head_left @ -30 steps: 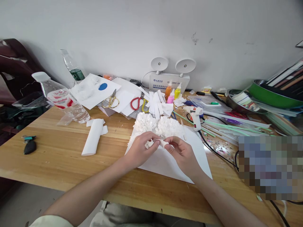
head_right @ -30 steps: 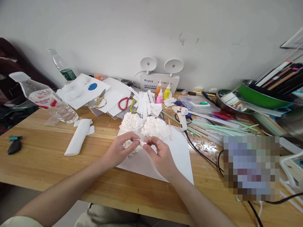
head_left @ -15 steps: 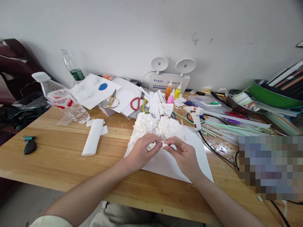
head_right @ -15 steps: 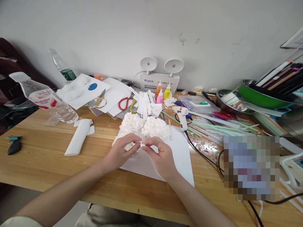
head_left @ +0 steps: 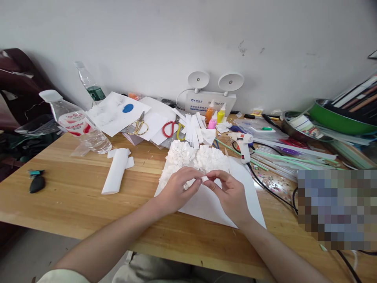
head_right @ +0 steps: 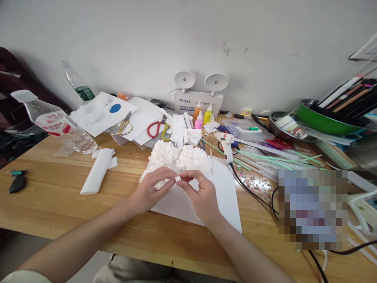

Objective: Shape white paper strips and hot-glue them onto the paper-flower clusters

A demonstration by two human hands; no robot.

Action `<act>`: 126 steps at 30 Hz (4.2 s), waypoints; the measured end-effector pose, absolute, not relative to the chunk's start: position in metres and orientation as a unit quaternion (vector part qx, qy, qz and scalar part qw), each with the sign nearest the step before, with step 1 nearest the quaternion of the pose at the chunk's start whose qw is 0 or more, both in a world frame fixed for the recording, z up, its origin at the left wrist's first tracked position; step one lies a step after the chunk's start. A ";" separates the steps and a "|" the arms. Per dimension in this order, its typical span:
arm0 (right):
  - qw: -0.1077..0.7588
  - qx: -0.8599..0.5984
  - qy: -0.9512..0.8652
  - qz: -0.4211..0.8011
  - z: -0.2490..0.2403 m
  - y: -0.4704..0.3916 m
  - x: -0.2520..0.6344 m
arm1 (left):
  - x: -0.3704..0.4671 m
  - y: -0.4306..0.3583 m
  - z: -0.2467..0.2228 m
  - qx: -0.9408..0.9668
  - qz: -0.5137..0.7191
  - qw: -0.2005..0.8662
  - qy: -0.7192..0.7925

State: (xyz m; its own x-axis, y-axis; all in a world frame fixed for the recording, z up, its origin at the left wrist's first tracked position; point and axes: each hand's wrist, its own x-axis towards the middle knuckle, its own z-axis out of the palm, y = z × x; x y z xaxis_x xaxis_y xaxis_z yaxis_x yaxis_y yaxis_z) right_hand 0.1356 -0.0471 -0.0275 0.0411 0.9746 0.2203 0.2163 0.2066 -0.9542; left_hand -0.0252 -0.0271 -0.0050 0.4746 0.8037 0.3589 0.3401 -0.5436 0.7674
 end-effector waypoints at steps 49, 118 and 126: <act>0.511 -0.453 -0.627 0.375 -0.020 -0.048 0.137 | -0.023 -0.029 0.002 0.686 0.410 0.453 0.395; 0.347 -0.803 -0.481 0.052 -0.051 0.050 0.239 | -0.037 -0.014 -0.001 0.691 0.451 0.417 0.381; 0.439 -0.748 -0.485 0.110 -0.040 0.058 0.242 | -0.053 0.003 0.003 0.609 0.547 0.426 0.386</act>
